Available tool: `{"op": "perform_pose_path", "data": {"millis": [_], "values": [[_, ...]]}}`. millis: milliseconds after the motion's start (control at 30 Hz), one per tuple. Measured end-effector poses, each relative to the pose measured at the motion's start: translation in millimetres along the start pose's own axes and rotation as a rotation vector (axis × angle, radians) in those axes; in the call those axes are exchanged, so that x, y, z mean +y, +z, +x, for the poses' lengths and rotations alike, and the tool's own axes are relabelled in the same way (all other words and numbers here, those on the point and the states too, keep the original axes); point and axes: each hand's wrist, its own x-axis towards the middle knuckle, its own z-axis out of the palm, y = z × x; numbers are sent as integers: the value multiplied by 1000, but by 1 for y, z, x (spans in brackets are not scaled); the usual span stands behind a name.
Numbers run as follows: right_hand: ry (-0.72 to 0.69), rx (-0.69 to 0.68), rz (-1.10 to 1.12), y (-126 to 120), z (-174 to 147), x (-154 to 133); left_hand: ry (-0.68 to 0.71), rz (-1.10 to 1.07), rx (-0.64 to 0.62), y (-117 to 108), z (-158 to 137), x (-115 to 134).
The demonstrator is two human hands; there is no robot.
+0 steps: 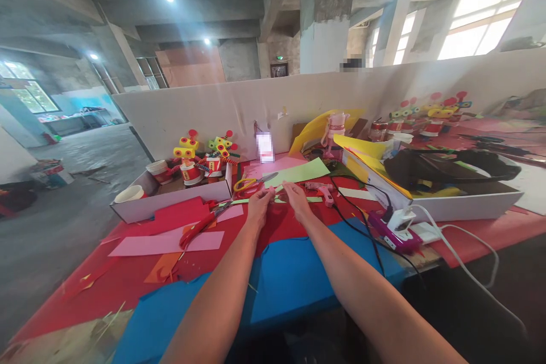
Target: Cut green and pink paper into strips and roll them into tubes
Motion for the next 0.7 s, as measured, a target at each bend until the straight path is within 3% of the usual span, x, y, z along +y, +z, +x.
{"op": "perform_pose_path", "data": {"millis": [133,467,700], "values": [[158,-20,158,-2,-1,2,1,-32,-20,2,-2,3],[134,-122,194,2,-7,0,-112,-91,28,8,-9,9],[157,-96,183,3,-7,1,-119,-124,12,10,-11,11]]}}
